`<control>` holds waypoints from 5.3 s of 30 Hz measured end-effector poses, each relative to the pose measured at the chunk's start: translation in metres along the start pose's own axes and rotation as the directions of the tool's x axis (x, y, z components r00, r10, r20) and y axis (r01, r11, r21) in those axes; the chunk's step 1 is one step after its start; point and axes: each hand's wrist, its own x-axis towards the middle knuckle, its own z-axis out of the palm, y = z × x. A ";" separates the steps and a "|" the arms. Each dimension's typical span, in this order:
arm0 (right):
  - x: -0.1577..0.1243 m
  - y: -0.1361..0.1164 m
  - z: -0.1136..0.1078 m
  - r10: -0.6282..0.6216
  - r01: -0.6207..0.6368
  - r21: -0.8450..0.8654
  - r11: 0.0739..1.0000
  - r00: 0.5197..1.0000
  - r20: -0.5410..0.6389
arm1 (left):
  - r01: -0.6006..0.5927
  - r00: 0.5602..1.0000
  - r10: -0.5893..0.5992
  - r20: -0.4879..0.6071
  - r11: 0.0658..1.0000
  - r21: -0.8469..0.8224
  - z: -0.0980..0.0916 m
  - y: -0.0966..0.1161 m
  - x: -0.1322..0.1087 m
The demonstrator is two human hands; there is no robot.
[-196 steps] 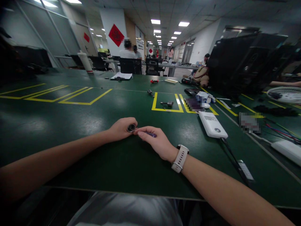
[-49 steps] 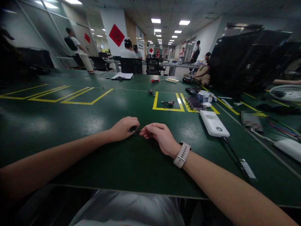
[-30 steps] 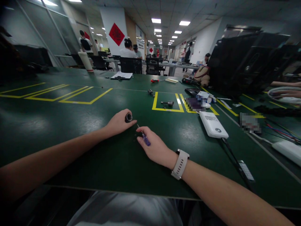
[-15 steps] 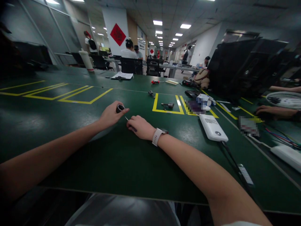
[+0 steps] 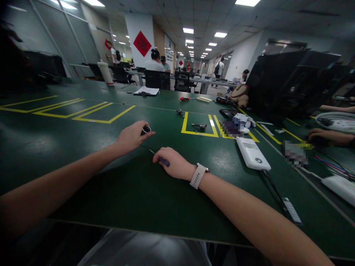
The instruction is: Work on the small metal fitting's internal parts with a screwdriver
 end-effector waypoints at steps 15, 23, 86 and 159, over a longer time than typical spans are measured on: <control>0.002 -0.015 0.022 0.141 -0.114 0.218 0.969 0.984 -0.111 | 0.033 0.981 -0.126 -0.148 0.859 -0.510 -0.014 0.023 0.004; -0.016 -0.024 0.000 0.499 -0.236 0.644 0.727 0.827 -0.260 | 0.287 0.907 -0.395 0.143 0.334 -0.898 -0.024 0.040 -0.003; -0.042 -0.045 -0.001 0.058 -0.079 -0.022 0.997 0.871 -0.487 | 0.411 0.880 -0.272 0.388 0.028 -0.911 -0.015 0.074 -0.052; -0.045 -0.046 -0.002 -0.062 -0.013 -0.147 0.989 0.865 -0.498 | 0.398 0.885 -0.246 0.396 -0.042 -0.916 -0.012 0.070 -0.048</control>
